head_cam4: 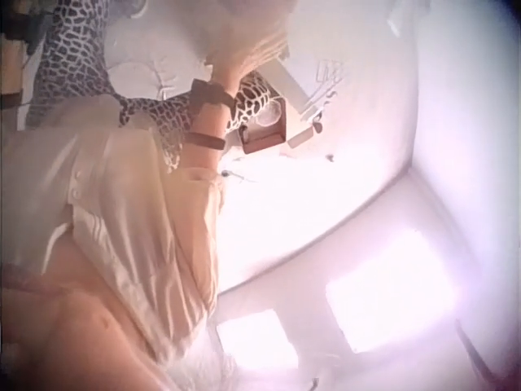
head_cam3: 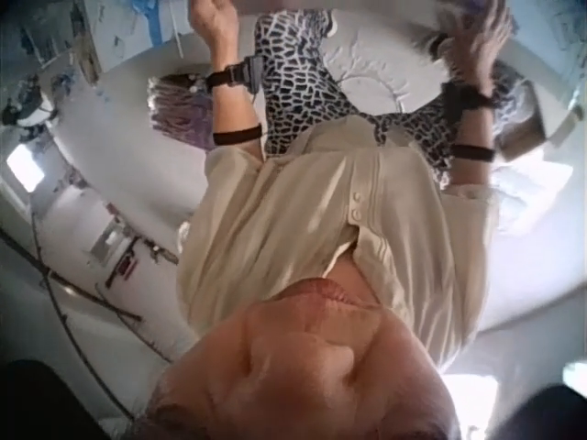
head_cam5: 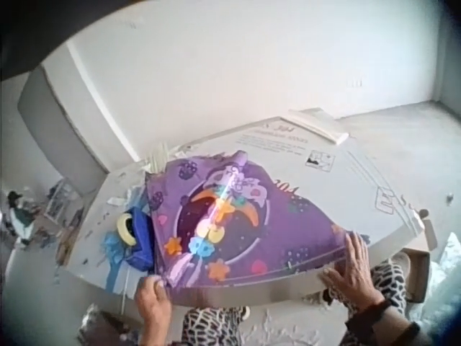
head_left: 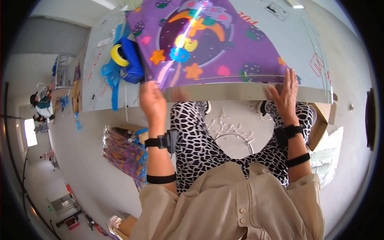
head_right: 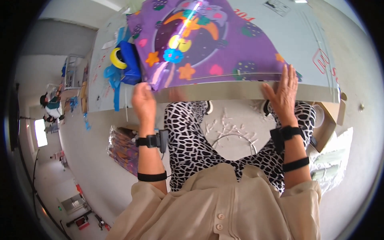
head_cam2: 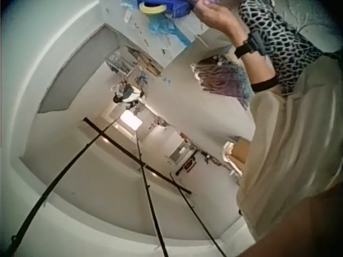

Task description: Assembling a kite by attaching string and tape to the frame.

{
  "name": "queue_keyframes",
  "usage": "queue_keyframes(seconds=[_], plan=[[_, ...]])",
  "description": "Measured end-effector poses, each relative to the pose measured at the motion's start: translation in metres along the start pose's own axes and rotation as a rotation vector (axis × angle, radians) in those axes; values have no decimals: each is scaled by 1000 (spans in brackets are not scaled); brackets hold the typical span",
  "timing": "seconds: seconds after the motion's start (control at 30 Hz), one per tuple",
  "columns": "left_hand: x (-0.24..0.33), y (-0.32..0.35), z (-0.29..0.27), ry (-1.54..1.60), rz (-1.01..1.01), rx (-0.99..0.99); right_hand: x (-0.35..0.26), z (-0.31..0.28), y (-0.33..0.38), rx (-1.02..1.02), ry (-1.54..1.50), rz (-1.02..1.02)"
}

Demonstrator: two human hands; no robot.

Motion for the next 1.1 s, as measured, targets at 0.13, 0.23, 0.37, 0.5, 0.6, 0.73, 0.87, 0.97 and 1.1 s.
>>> queue_keyframes(seconds=[0.13,0.23,0.37,0.5,0.6,0.73,0.87,0.97,1.1], plan=[[-106,-60,-48,60,-360,240,-51,-13,3,-49,-378,49],[-123,-97,-47,202,-693,118,-77,0,15,-236,-477,-32],[-129,-120,-35,309,-1035,-98,-85,10,18,-137,-386,-90],[-138,-127,-33,460,-1133,38,-86,13,16,-170,-414,-60],[-144,-130,-40,664,-1180,66,-86,14,16,-191,-436,-49],[-127,-108,-43,691,-1218,91,-83,16,16,-154,-422,-62],[-116,-79,-40,835,-1301,120,-84,15,15,-159,-405,-65],[-130,-61,-34,980,-1364,138,-87,15,15,-167,-424,-67],[-125,-62,-22,1226,-1522,60,-85,16,15,-160,-413,-74]])
Point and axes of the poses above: each hand's wrist, its own y-axis away from the middle knuckle, its own z-axis out of the palm, x = y × z, the point moved 1 cm from there along -y, towards the middle knuckle, and after that the axes turned 6 degrees about z, right-handed, at the moved point
